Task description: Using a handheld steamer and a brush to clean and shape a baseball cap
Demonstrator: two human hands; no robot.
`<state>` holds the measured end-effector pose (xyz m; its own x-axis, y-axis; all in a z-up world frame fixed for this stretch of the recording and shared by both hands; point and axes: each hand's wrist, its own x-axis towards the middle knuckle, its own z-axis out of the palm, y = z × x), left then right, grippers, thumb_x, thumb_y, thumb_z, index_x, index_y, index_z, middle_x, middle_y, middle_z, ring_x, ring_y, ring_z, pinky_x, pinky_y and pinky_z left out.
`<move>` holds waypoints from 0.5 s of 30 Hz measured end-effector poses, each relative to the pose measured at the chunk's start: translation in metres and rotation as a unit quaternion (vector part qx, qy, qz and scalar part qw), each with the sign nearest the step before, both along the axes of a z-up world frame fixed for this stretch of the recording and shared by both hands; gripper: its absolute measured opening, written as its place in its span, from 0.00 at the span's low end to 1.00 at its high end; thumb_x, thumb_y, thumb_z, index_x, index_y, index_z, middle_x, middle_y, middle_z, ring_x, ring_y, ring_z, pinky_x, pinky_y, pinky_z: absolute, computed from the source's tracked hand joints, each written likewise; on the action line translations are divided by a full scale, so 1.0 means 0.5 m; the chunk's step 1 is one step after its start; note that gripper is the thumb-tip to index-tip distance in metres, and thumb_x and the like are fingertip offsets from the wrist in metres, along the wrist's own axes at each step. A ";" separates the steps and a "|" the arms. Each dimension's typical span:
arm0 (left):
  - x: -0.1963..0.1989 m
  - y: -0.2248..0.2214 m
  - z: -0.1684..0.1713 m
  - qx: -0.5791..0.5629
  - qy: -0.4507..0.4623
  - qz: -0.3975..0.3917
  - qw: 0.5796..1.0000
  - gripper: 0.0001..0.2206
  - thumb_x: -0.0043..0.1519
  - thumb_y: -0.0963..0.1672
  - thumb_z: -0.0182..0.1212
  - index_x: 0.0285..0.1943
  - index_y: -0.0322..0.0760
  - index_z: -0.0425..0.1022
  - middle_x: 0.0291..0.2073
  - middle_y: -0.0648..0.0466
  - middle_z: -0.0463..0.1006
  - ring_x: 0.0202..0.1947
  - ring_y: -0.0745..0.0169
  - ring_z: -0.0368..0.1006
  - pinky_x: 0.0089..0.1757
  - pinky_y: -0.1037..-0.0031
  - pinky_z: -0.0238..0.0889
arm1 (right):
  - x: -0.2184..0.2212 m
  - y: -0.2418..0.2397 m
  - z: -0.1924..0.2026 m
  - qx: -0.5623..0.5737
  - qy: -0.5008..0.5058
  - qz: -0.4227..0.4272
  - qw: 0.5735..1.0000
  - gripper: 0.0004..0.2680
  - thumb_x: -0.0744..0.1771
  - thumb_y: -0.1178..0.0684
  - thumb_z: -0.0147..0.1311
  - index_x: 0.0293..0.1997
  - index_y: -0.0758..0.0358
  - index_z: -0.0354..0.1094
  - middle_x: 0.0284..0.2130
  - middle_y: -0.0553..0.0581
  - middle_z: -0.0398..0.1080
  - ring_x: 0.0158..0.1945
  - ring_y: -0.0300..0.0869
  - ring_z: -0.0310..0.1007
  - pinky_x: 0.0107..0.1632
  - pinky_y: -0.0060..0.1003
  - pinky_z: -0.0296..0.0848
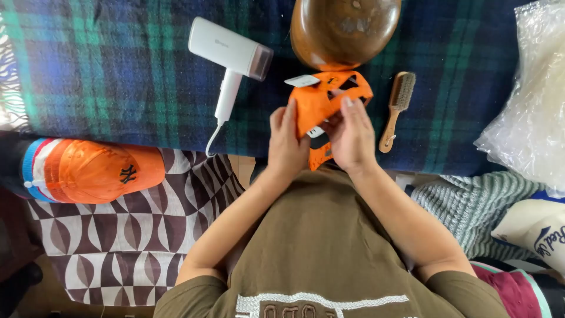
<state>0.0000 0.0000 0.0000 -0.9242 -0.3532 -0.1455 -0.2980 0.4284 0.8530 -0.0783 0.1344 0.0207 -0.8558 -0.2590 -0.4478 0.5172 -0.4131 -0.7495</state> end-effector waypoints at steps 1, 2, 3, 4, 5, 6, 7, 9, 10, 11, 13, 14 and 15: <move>0.010 0.005 0.013 0.000 0.002 0.000 1.000 0.38 0.54 0.39 0.59 0.79 0.39 0.53 0.61 0.38 0.59 0.60 0.24 0.66 0.51 0.44 0.73 | -0.006 0.014 0.012 0.000 0.002 0.000 1.000 0.14 0.73 0.45 0.45 0.60 0.63 0.64 0.49 0.64 0.74 0.55 0.53 0.76 0.60 0.53 0.73; 0.019 0.010 0.025 0.001 0.047 -0.030 0.998 0.37 0.55 0.40 0.60 0.78 0.39 0.55 0.60 0.41 0.60 0.59 0.31 0.67 0.50 0.50 0.73 | -0.013 0.029 0.024 -0.010 -0.031 -0.027 0.999 0.10 0.71 0.47 0.48 0.51 0.63 0.66 0.46 0.64 0.75 0.52 0.53 0.76 0.57 0.51 0.74; 0.030 0.016 0.038 0.003 0.090 -0.059 0.994 0.37 0.55 0.41 0.61 0.78 0.39 0.57 0.59 0.44 0.60 0.59 0.37 0.69 0.49 0.56 0.74 | -0.018 0.044 0.036 -0.021 -0.066 -0.053 0.996 0.08 0.69 0.49 0.50 0.41 0.63 0.69 0.44 0.65 0.75 0.49 0.54 0.76 0.55 0.50 0.74; 0.041 0.012 0.050 0.003 0.091 -0.059 0.994 0.37 0.55 0.41 0.61 0.78 0.39 0.57 0.59 0.44 0.60 0.59 0.37 0.69 0.49 0.56 0.74 | -0.024 0.047 0.092 -0.021 -0.065 -0.053 0.996 0.08 0.69 0.49 0.50 0.41 0.63 0.69 0.44 0.65 0.75 0.49 0.54 0.76 0.55 0.50 0.74; 0.049 0.004 0.062 0.055 0.108 -0.088 0.989 0.35 0.56 0.46 0.64 0.76 0.40 0.60 0.57 0.46 0.64 0.56 0.44 0.72 0.50 0.60 0.73 | -0.033 0.046 0.147 -0.023 -0.073 -0.064 0.995 0.07 0.69 0.52 0.51 0.38 0.65 0.68 0.39 0.67 0.74 0.45 0.54 0.76 0.54 0.49 0.75; 0.056 -0.003 0.074 0.107 0.125 -0.117 0.979 0.35 0.58 0.51 0.68 0.75 0.40 0.63 0.56 0.49 0.68 0.53 0.52 0.74 0.51 0.64 0.73 | -0.041 0.046 0.203 -0.024 -0.080 -0.075 0.994 0.06 0.68 0.56 0.52 0.34 0.67 0.67 0.34 0.69 0.73 0.41 0.55 0.77 0.53 0.49 0.76; 0.054 -0.022 0.086 0.105 0.129 -0.118 0.979 0.35 0.58 0.51 0.68 0.75 0.40 0.63 0.56 0.49 0.68 0.53 0.52 0.74 0.51 0.64 0.73 | -0.041 0.087 0.183 -0.026 -0.076 -0.075 0.994 0.06 0.68 0.56 0.52 0.34 0.67 0.67 0.34 0.69 0.73 0.41 0.55 0.77 0.53 0.49 0.76; 0.058 -0.056 0.112 0.177 0.151 -0.050 0.971 0.26 0.61 0.48 0.64 0.69 0.39 0.69 0.45 0.52 0.73 0.47 0.58 0.75 0.51 0.66 0.70 | -0.034 0.171 0.145 0.071 -0.036 0.008 0.997 0.08 0.70 0.52 0.48 0.36 0.68 0.64 0.24 0.65 0.66 0.32 0.51 0.74 0.41 0.42 0.76; 0.035 -0.070 0.130 0.179 0.151 -0.051 0.971 0.26 0.61 0.48 0.64 0.69 0.39 0.69 0.45 0.52 0.73 0.47 0.58 0.75 0.51 0.66 0.70 | -0.037 0.180 0.165 0.072 -0.037 0.007 0.997 0.08 0.70 0.52 0.48 0.36 0.68 0.64 0.24 0.65 0.66 0.32 0.51 0.74 0.41 0.42 0.76; 0.009 -0.087 0.148 0.167 0.185 -0.057 0.967 0.24 0.64 0.49 0.61 0.69 0.35 0.69 0.48 0.50 0.72 0.50 0.55 0.73 0.53 0.65 0.69 | -0.043 0.186 0.182 0.080 0.002 0.060 0.995 0.08 0.70 0.53 0.48 0.37 0.69 0.66 0.24 0.63 0.63 0.30 0.47 0.70 0.37 0.40 0.73; -0.045 -0.114 0.179 0.153 0.224 -0.063 0.960 0.23 0.68 0.49 0.57 0.68 0.31 0.69 0.51 0.47 0.71 0.53 0.52 0.71 0.55 0.63 0.68 | -0.059 0.180 0.233 0.087 0.045 0.112 0.989 0.08 0.70 0.54 0.47 0.37 0.69 0.67 0.24 0.61 0.60 0.28 0.42 0.65 0.33 0.38 0.70; -0.074 -0.124 0.192 0.168 0.223 -0.093 0.956 0.23 0.69 0.49 0.55 0.69 0.32 0.69 0.57 0.46 0.70 0.61 0.49 0.67 0.60 0.60 0.62 | -0.069 0.170 0.266 0.105 0.088 0.202 0.970 0.08 0.69 0.55 0.49 0.33 0.68 0.67 0.22 0.58 0.63 0.27 0.40 0.66 0.31 0.34 0.70; -0.105 -0.130 0.205 0.186 0.220 -0.124 0.949 0.23 0.70 0.50 0.53 0.69 0.33 0.70 0.62 0.44 0.68 0.69 0.46 0.62 0.66 0.57 0.56 | -0.078 0.163 0.301 0.125 0.129 0.286 0.941 0.08 0.68 0.56 0.50 0.29 0.67 0.67 0.21 0.55 0.66 0.27 0.37 0.66 0.29 0.31 0.69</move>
